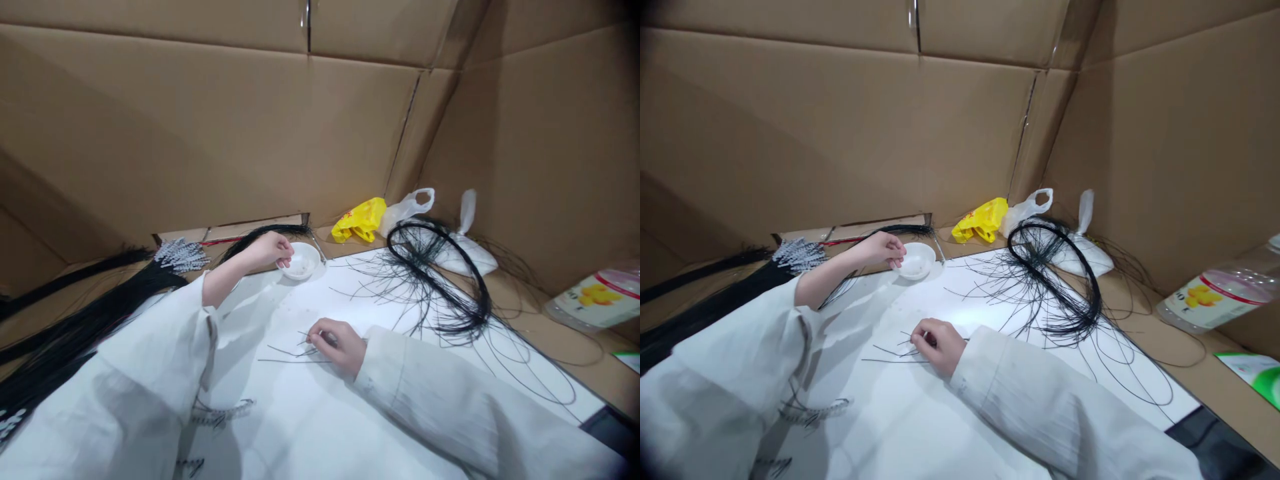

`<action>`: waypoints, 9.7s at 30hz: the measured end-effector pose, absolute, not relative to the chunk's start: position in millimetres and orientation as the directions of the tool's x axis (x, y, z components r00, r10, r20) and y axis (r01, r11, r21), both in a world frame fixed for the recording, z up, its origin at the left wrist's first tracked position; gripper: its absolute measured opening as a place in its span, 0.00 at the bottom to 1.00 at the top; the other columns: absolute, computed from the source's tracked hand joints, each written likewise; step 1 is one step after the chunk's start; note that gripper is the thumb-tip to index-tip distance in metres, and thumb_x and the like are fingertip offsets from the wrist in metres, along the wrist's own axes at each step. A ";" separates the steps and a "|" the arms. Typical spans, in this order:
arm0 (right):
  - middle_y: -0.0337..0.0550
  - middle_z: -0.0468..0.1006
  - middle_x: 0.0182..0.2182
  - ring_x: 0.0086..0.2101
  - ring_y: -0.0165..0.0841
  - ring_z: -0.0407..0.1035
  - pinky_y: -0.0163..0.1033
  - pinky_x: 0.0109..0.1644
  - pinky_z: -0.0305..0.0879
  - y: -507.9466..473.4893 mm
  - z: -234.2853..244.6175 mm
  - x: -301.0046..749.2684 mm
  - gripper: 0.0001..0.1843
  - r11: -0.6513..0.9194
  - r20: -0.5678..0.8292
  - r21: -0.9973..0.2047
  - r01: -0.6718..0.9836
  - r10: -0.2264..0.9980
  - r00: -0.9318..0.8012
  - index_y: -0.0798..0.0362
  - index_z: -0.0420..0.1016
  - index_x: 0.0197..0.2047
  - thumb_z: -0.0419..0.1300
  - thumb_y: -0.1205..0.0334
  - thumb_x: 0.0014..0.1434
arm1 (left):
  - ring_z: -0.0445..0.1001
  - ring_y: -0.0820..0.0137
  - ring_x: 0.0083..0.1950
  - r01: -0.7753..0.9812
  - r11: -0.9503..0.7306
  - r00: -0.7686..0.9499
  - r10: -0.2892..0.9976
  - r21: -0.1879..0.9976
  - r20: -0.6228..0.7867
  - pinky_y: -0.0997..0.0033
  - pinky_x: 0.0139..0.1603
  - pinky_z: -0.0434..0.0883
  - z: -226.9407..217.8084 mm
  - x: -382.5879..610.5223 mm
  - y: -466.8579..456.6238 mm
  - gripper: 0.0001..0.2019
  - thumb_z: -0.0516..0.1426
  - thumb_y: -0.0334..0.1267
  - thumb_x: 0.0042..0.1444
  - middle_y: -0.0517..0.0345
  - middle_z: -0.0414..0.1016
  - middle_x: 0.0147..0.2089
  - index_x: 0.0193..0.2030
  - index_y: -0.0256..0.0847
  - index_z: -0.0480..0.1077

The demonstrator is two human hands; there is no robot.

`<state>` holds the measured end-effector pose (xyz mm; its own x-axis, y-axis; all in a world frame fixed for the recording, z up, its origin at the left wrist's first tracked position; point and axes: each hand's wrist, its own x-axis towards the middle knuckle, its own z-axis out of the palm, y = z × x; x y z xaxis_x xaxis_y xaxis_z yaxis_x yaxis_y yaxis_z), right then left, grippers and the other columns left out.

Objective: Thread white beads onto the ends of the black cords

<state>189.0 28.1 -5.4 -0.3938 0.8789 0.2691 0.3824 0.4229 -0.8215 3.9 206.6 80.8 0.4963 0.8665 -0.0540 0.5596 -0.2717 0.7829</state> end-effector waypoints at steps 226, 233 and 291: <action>0.39 0.71 0.22 0.24 0.28 0.66 0.31 0.28 0.61 42.5 3.3 121.7 0.05 0.331 0.274 -0.928 0.172 0.918 -0.287 0.56 0.65 0.27 0.54 0.65 0.52 | 0.67 0.72 0.33 -0.214 0.070 -0.130 0.986 0.974 -0.100 0.71 0.37 0.65 12.5 2.5 2.0 0.09 0.59 0.36 0.48 0.54 0.71 0.33 0.36 0.34 0.69; 0.38 0.71 0.22 0.23 0.26 0.66 0.30 0.28 0.61 41.0 -0.5 122.0 0.05 0.365 0.306 -0.912 0.186 0.909 -0.282 0.56 0.66 0.28 0.54 0.64 0.53 | 0.71 0.71 0.34 -0.276 0.112 -0.122 0.981 0.954 -0.151 0.71 0.38 0.66 5.6 0.0 4.4 0.13 0.61 0.37 0.47 0.50 0.75 0.35 0.39 0.32 0.70; 0.37 0.71 0.22 0.24 0.26 0.66 0.31 0.29 0.63 34.5 5.9 125.4 0.04 0.383 0.311 -0.911 0.151 0.881 -0.358 0.54 0.63 0.27 0.53 0.67 0.53 | 0.73 0.70 0.34 -0.075 0.014 -0.182 0.983 0.997 -0.028 0.73 0.37 0.68 9.7 -1.3 -0.9 0.08 0.60 0.38 0.48 0.54 0.77 0.34 0.35 0.36 0.72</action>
<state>125.4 34.5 5.9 -0.3578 0.8806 0.3108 0.1506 0.3829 -0.9115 -1.3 -0.9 9.7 -0.1822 0.9829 -0.0280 -0.0753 0.0144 0.9971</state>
